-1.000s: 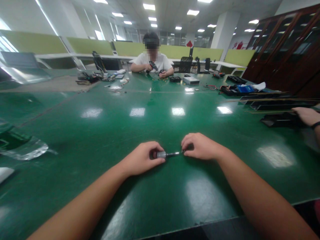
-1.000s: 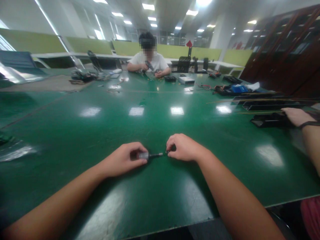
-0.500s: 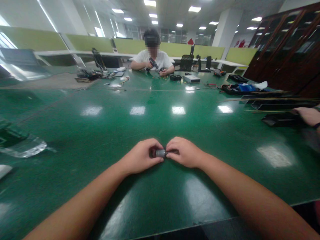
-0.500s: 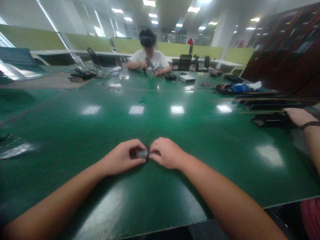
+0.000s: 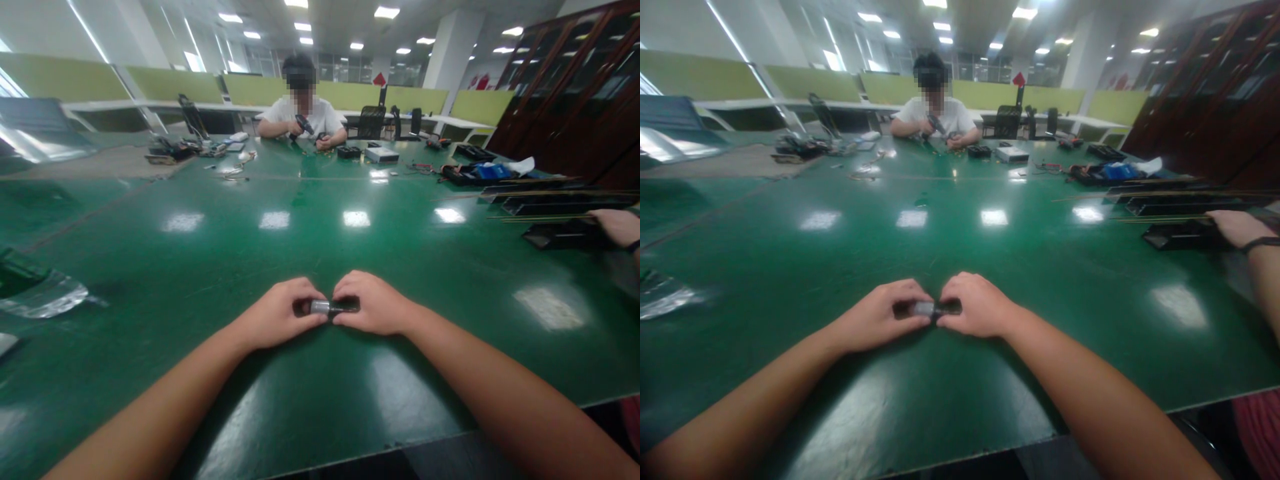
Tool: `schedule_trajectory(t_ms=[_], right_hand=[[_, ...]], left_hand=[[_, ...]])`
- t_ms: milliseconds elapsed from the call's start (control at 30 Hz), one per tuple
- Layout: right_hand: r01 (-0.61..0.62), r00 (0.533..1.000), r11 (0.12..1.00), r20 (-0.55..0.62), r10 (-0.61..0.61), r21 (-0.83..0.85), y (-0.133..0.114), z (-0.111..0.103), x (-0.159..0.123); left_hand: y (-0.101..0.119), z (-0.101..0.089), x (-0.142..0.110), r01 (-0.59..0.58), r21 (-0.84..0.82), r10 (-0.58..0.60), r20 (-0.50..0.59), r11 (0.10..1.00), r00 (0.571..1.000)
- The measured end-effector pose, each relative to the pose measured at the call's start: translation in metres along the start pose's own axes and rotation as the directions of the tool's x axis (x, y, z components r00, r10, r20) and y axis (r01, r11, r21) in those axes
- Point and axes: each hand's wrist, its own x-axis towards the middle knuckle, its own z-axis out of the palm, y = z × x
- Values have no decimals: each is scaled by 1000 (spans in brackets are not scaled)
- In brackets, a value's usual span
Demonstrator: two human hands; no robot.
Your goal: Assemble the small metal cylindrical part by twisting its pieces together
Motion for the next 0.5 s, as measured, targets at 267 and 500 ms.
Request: schedule_trajectory(t_ms=[267,500], right_hand=[[-5,1000,1000,-5,5,10,-1,0,-1],[8,1000,999,-19,-8,41,-3,0,-1]], left_hand=[[-1,2,-1,18,4,-18,-4,1000,1000],[1,3,-1,36,-14,-36,8,999,999]])
